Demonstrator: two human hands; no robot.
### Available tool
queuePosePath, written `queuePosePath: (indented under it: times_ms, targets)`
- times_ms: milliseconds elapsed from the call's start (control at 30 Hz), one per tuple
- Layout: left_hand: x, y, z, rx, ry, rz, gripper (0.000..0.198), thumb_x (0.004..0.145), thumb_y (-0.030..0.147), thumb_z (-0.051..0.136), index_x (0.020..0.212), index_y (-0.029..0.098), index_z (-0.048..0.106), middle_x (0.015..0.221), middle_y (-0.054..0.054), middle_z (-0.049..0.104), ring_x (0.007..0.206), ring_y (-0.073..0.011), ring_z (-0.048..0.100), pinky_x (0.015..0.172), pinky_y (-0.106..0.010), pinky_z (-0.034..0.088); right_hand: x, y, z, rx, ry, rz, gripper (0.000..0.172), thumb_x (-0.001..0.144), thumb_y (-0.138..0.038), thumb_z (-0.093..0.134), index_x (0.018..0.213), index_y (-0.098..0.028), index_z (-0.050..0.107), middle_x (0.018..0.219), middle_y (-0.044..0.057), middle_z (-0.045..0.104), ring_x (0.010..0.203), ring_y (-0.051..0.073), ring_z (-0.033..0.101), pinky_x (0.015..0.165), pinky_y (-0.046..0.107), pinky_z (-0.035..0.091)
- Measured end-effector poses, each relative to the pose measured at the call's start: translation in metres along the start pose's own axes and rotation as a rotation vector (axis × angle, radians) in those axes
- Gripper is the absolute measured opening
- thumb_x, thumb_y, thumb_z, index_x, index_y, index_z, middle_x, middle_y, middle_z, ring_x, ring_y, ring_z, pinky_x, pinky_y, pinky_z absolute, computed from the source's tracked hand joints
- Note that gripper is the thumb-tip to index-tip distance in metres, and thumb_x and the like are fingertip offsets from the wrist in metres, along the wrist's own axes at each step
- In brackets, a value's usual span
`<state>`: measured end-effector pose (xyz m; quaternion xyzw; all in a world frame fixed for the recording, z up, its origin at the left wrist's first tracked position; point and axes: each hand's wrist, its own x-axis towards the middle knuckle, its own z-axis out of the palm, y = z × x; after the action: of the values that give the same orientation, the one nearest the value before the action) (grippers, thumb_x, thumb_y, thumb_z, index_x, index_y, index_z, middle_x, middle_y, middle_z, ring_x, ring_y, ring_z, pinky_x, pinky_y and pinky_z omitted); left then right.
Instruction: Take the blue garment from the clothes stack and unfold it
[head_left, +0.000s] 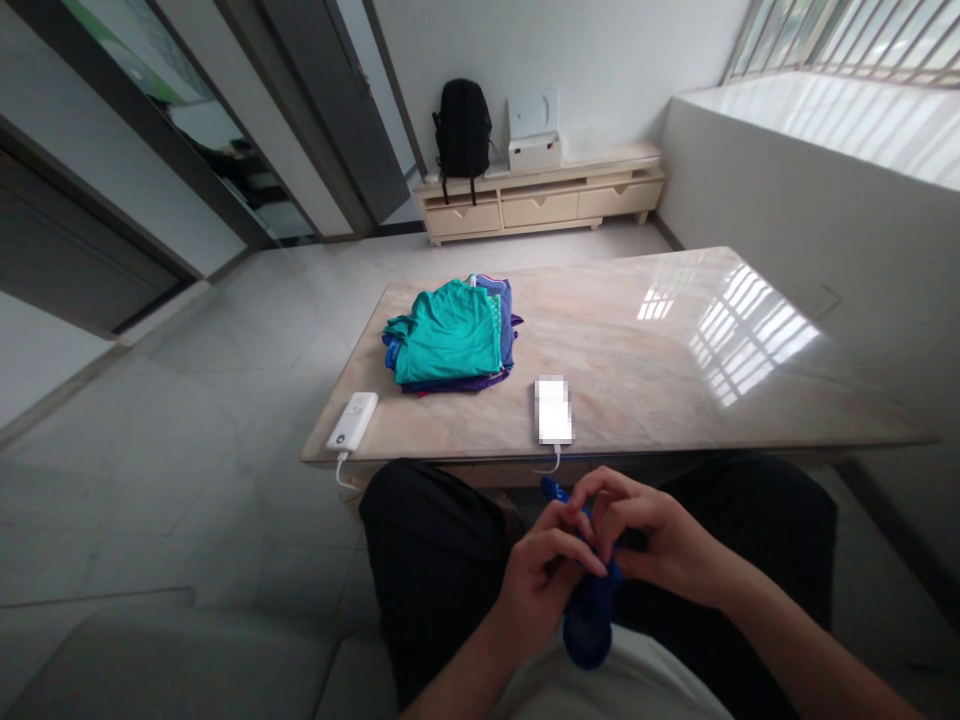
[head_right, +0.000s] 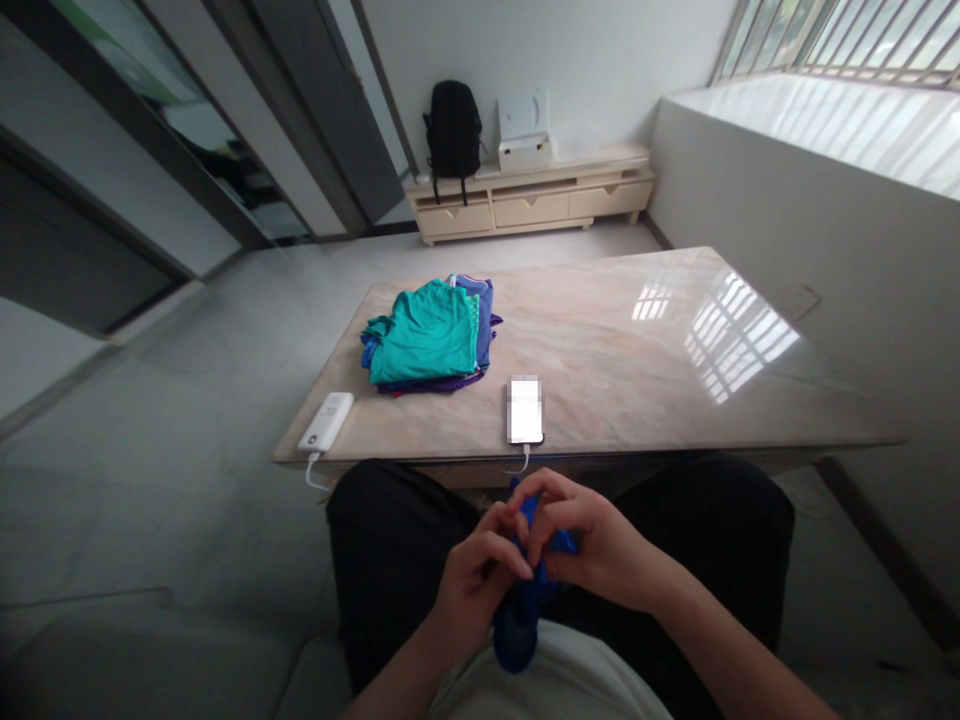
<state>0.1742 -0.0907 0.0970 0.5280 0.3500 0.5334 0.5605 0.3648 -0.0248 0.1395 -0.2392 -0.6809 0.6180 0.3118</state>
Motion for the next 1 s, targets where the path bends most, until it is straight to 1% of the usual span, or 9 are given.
queuePosePath:
  times_ms: [67, 167, 267, 367, 500, 633, 767, 900, 1000]
  targets:
    - [-0.006, -0.008, 0.001, -0.104, 0.074, -0.088, 0.017, 0.093, 0.034, 0.072, 0.105, 0.023, 0.065, 0.101, -0.005, 0.062, 0.094, -0.0175, 0.065, 0.082, -0.028, 0.054, -0.003, 0.006, 0.006, -0.01, 0.017, 0.055, 0.009, 0.084, -0.02, 0.079, 0.09, -0.019, 0.073, 0.125, 0.008, 0.058, 0.099, 0.017, 0.064, 0.085, 0.028, 0.054]
    - [-0.007, -0.016, 0.0, -0.235, 0.119, -0.198, 0.046, 0.085, 0.032, 0.081, 0.121, 0.028, 0.052, 0.109, -0.002, 0.062, 0.084, -0.0125, 0.064, 0.074, -0.022, 0.053, -0.008, 0.014, 0.012, -0.071, 0.032, 0.126, 0.024, 0.084, -0.018, 0.078, 0.107, -0.025, 0.076, 0.133, 0.007, 0.057, 0.087, 0.012, 0.063, 0.075, 0.024, 0.053]
    - [-0.003, -0.019, -0.004, -0.183, 0.12, -0.237, 0.062, 0.075, 0.032, 0.089, 0.123, 0.028, 0.05, 0.113, -0.002, 0.058, 0.073, -0.0068, 0.057, 0.065, -0.017, 0.049, -0.013, 0.018, 0.016, -0.136, 0.06, 0.123, 0.014, 0.084, -0.018, 0.077, 0.097, -0.024, 0.08, 0.132, 0.007, 0.06, 0.085, 0.012, 0.064, 0.069, 0.022, 0.05]
    - [-0.002, -0.02, -0.01, -0.106, 0.104, -0.252, 0.066, 0.075, 0.033, 0.09, 0.128, 0.027, 0.051, 0.117, -0.004, 0.057, 0.07, -0.0045, 0.053, 0.063, -0.017, 0.046, -0.017, 0.019, 0.014, -0.162, 0.14, 0.073, 0.005, 0.084, -0.016, 0.075, 0.084, -0.02, 0.078, 0.11, 0.006, 0.07, 0.081, 0.013, 0.064, 0.064, 0.022, 0.047]
    - [-0.012, -0.018, -0.013, -0.019, 0.029, -0.187, 0.052, 0.09, 0.05, 0.072, 0.132, 0.023, 0.056, 0.122, -0.01, 0.063, 0.09, -0.0135, 0.062, 0.081, -0.025, 0.052, -0.023, 0.02, 0.002, -0.217, 0.375, 0.083, 0.006, 0.081, -0.015, 0.073, 0.083, -0.021, 0.075, 0.088, 0.004, 0.073, 0.082, 0.018, 0.068, 0.068, 0.025, 0.05]
    - [-0.024, -0.019, -0.009, 0.345, 0.0, -0.054, 0.077, 0.075, 0.038, 0.089, 0.142, 0.027, 0.053, 0.132, -0.009, 0.064, 0.116, -0.0238, 0.064, 0.1, -0.034, 0.051, -0.028, 0.025, -0.004, -0.223, 0.52, 0.181, 0.013, 0.081, -0.031, 0.079, 0.09, -0.021, 0.079, 0.093, 0.006, 0.078, 0.085, 0.022, 0.072, 0.07, 0.028, 0.057]
    - [-0.025, -0.022, -0.011, 0.596, 0.09, 0.094, 0.035, 0.093, 0.013, 0.067, 0.125, 0.027, 0.067, 0.115, -0.004, 0.073, 0.108, -0.0192, 0.069, 0.097, -0.03, 0.052, -0.034, 0.028, 0.002, -0.243, 0.531, 0.232, 0.018, 0.08, -0.034, 0.081, 0.093, -0.022, 0.081, 0.097, 0.007, 0.08, 0.089, 0.024, 0.074, 0.072, 0.029, 0.06]
    - [-0.02, -0.015, -0.018, 0.638, 0.151, 0.113, 0.021, 0.092, 0.008, 0.064, 0.104, 0.023, 0.072, 0.101, -0.004, 0.074, 0.097, -0.0196, 0.069, 0.089, -0.03, 0.052, -0.041, 0.027, 0.007, -0.26, 0.574, 0.243, 0.02, 0.081, -0.035, 0.08, 0.097, -0.023, 0.082, 0.099, 0.006, 0.08, 0.092, 0.024, 0.075, 0.075, 0.03, 0.061]
    - [-0.016, -0.009, -0.021, 0.612, 0.153, 0.077, 0.017, 0.092, 0.009, 0.063, 0.101, 0.021, 0.071, 0.099, -0.004, 0.073, 0.096, -0.0195, 0.068, 0.089, -0.029, 0.051, -0.043, 0.025, 0.01, -0.261, 0.568, 0.248, 0.024, 0.08, -0.038, 0.082, 0.097, -0.022, 0.082, 0.097, 0.007, 0.08, 0.088, 0.024, 0.075, 0.073, 0.03, 0.061]
